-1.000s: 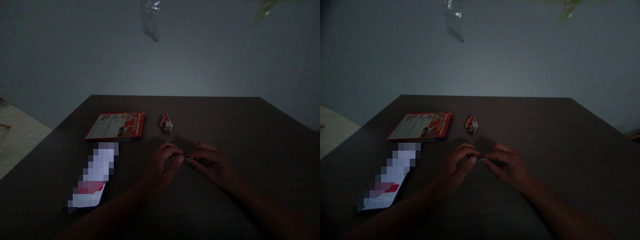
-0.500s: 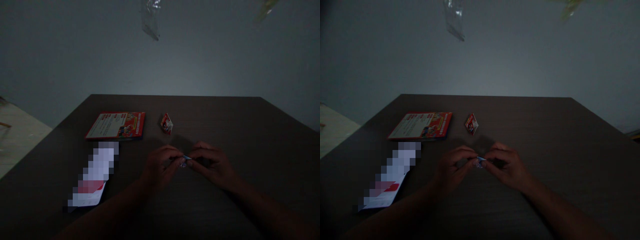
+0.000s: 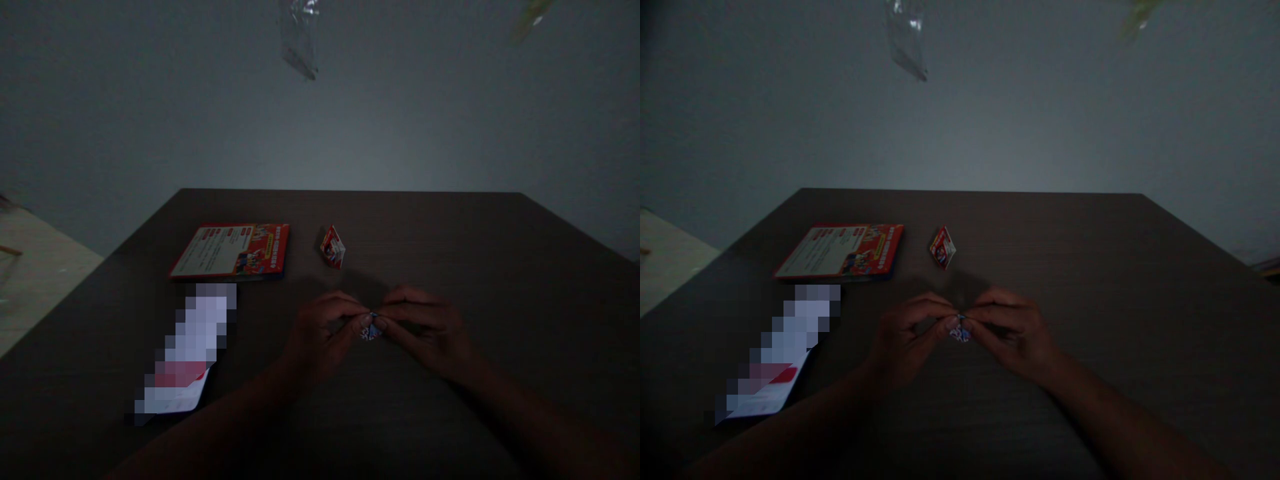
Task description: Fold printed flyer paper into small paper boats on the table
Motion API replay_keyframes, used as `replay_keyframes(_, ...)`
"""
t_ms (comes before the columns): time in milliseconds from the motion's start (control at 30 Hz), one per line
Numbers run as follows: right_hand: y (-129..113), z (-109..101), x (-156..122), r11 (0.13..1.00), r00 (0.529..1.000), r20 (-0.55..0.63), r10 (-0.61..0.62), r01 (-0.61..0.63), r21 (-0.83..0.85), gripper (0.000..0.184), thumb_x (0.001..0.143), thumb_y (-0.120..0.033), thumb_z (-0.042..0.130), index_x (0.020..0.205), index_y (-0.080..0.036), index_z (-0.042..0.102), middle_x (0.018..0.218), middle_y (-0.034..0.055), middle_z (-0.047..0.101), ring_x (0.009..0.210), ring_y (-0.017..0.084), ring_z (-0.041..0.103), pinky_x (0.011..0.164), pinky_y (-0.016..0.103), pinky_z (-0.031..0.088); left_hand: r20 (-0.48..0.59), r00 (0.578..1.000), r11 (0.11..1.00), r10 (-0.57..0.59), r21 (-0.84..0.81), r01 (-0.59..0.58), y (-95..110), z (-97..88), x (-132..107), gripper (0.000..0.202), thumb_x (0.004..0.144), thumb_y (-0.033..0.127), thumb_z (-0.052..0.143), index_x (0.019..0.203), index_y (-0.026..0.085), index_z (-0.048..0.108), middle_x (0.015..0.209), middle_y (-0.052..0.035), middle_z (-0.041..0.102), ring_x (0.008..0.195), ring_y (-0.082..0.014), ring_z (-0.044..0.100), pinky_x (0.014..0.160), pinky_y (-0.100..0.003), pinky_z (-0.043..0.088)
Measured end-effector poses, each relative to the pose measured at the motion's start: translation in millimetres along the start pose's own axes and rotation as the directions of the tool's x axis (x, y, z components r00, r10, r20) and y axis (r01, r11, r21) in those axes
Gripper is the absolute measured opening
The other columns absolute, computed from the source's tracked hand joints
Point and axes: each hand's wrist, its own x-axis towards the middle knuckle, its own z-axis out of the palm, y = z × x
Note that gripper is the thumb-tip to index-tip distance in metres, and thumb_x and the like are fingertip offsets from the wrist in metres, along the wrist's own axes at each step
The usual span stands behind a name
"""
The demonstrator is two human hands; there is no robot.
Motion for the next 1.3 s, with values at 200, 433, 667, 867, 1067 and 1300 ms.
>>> replay_keyframes(200,-1.3,-0.7,0.5,1.0,0.999,-0.029,0.017,-0.017,-0.01,0.012,0.083,-0.017,0.061,0.087,-0.021,0.072,0.078,0.0044,0.061,0.066,0.014,0.06,0.053,0.025,0.047,-0.028,1.0,1.0,-0.014,-0.011,0.014,-2.3,-0.4,-0.5,0.007,0.083,0.018,0.062,0.087,0.016,0.068,0.083,-0.0025,0.067,0.077,-0.0124,0.063,0.07,-0.023,0.049)
replay_keyframes(433,1.5,-1.8,-0.8,0.998,0.994,-0.089,0.062,-0.058,0.04,0.013,0.082,-0.013,0.062,0.087,-0.022,0.071,0.08,0.0033,0.061,0.069,0.013,0.059,0.055,0.025,0.048,-0.083,0.996,1.0,-0.024,-0.02,0.023,-2.5,-1.7,1.9,0.006,0.083,0.016,0.062,0.084,0.016,0.067,0.08,-0.002,0.066,0.075,-0.0115,0.062,0.068,-0.023,0.048)
replay_keyframes(667,2.4,-3.4,-0.5,0.999,0.99,-0.131,0.054,-0.053,0.008,0.012,0.081,-0.015,0.063,0.086,-0.022,0.071,0.078,0.002,0.063,0.067,0.013,0.06,0.055,0.024,0.048,-0.113,0.993,0.999,-0.037,0.001,0.038,-2.6,-2.1,1.5,0.006,0.084,0.017,0.06,0.084,0.016,0.066,0.081,-0.0016,0.065,0.076,-0.0121,0.061,0.069,-0.024,0.047)
replay_keyframes(867,4.9,-4.4,0.6,0.997,0.983,-0.169,0.067,-0.072,-0.023,0.011,0.08,-0.013,0.064,0.084,-0.022,0.07,0.079,0.0018,0.062,0.068,0.013,0.059,0.056,0.024,0.048,-0.154,0.986,0.998,-0.06,0.026,0.064,-3.9,-3.3,1.7,0.006,0.085,0.018,0.059,0.085,0.016,0.065,0.081,-0.001,0.065,0.075,-0.0115,0.06,0.068,-0.023,0.046)
replay_keyframes(1067,8.6,-5.4,-2.3,0.996,0.976,-0.196,0.09,-0.093,-0.005,0.011,0.08,-0.014,0.065,0.085,-0.022,0.069,0.081,0.0024,0.062,0.07,0.013,0.06,0.057,0.025,0.048,-0.186,0.98,0.996,-0.076,0.034,0.083,-7.0,-4.2,0.6,0.007,0.085,0.02,0.058,0.085,0.017,0.065,0.082,-0.0011,0.064,0.076,-0.0122,0.06,0.068,-0.024,0.046)
replay_keyframes(1300,8.1,-7.5,-3.2,0.991,0.97,-0.208,0.129,-0.134,-0.014,0.01,0.081,-0.017,0.064,0.084,-0.023,0.07,0.08,0.0019,0.062,0.068,0.013,0.059,0.054,0.025,0.046,-0.219,0.974,0.997,-0.063,0.029,0.071,-4.7,-5.0,1.3,0.007,0.086,0.018,0.057,0.084,0.017,0.064,0.081,-0.0008,0.063,0.077,-0.0124,0.059,0.07,-0.024,0.045)
